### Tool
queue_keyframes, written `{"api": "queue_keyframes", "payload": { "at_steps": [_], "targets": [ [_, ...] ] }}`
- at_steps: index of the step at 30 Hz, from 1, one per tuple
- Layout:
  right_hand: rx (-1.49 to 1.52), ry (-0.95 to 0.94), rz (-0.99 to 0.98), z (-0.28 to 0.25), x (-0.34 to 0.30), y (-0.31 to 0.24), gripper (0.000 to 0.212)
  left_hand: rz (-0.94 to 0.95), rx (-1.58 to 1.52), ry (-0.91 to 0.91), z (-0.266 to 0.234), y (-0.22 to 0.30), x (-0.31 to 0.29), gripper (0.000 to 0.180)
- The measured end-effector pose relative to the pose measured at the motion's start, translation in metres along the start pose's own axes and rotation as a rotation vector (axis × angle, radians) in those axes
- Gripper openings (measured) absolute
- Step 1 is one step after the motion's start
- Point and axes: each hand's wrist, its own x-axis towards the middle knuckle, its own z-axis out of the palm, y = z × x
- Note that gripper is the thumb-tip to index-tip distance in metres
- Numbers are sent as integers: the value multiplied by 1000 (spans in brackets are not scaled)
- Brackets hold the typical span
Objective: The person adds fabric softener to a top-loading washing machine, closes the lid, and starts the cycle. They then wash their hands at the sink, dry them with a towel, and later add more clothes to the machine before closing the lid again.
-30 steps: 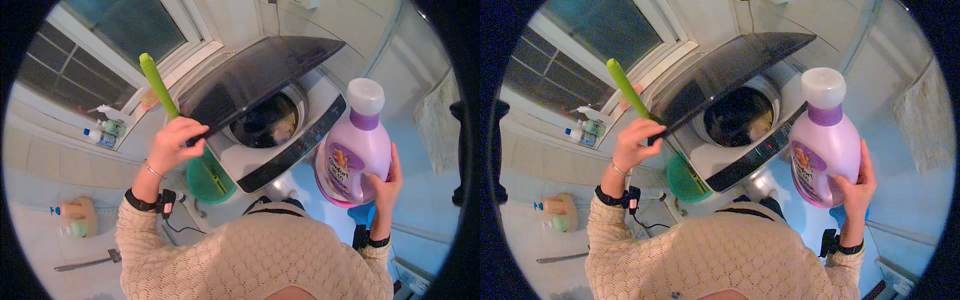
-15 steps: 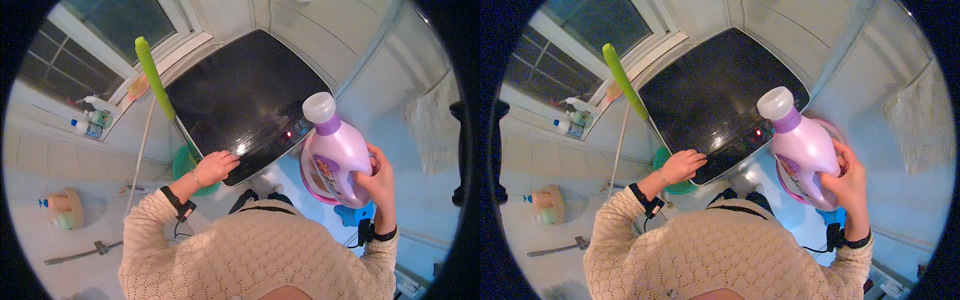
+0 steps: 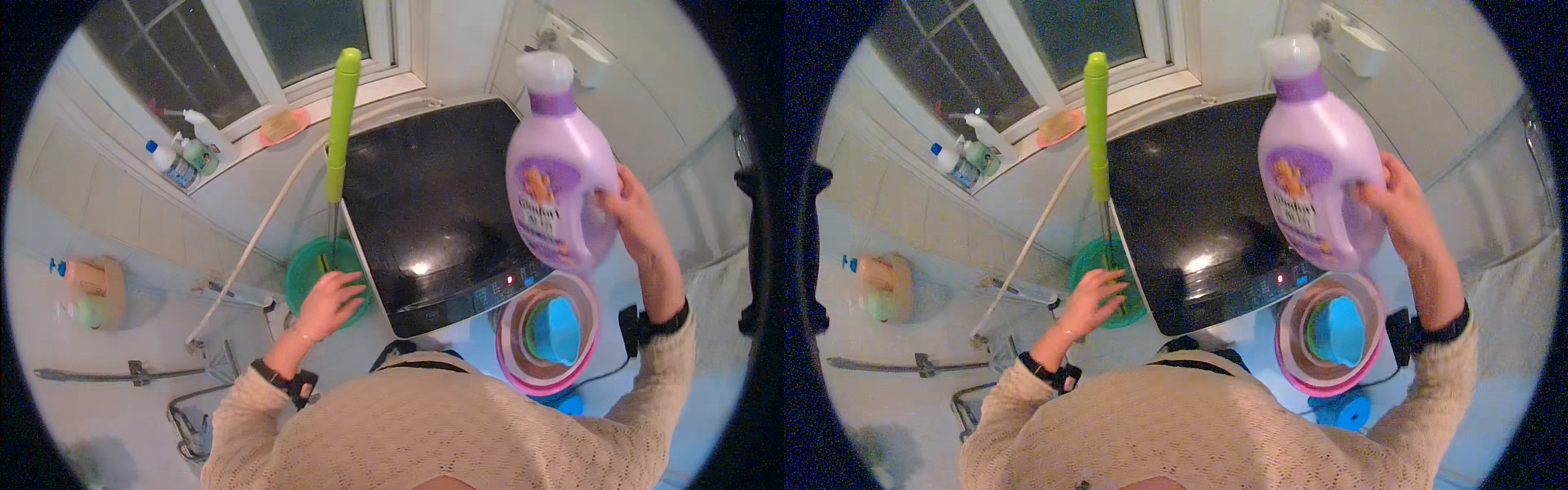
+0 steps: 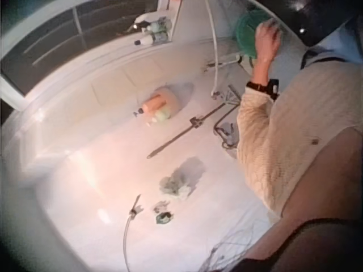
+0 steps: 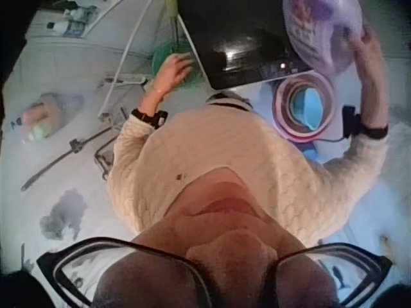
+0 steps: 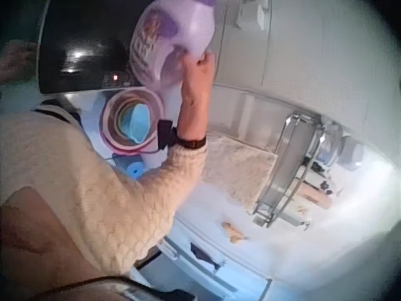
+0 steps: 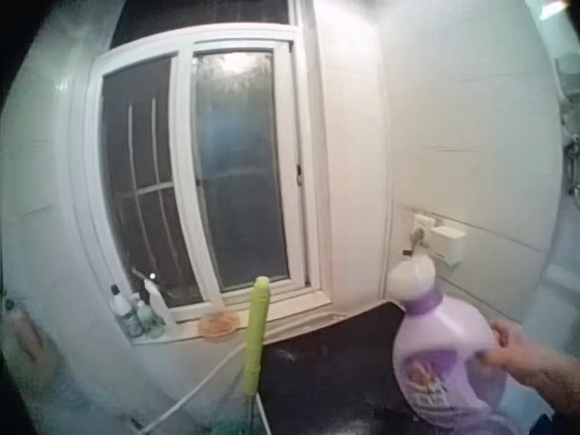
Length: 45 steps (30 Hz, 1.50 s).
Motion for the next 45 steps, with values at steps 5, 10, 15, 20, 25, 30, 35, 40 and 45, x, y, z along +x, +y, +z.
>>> {"api": "queue_keyframes", "payload": {
  "at_steps": [5, 10, 15, 20, 25, 30, 35, 40, 45],
  "targets": [
    [69, -118, -46, 54, 112, -25, 51, -283, -29, 164, 4, -26, -72, 27],
    [124, -76, -271, 109, 246, 4, 49, -483, -95, 237, 25, -9, -124, 27],
    [137, -5, -340, 190, 343, 22, 48, -713, -40, 292, 47, 33, -163, 24],
    [149, 50, -404, 263, 416, 44, 48, -943, -20, 284, 49, 81, -189, 21],
    [-67, 86, -414, 322, 451, 59, 56, -1149, 37, 322, 58, 122, -214, 23],
    [-223, 137, -522, 320, 509, 95, 56, -1230, 1, 356, 65, 127, -210, 22],
    [-651, 50, -446, 312, 491, 85, 59, -1232, 4, 339, 73, 114, -193, 23],
    [61, -392, 3, 311, 469, 82, 57, -1134, -40, 359, 79, 93, -178, 24],
    [232, -239, -269, 324, 481, 109, 86, -1095, -26, 315, 74, 85, -165, 23]
  ]
}}
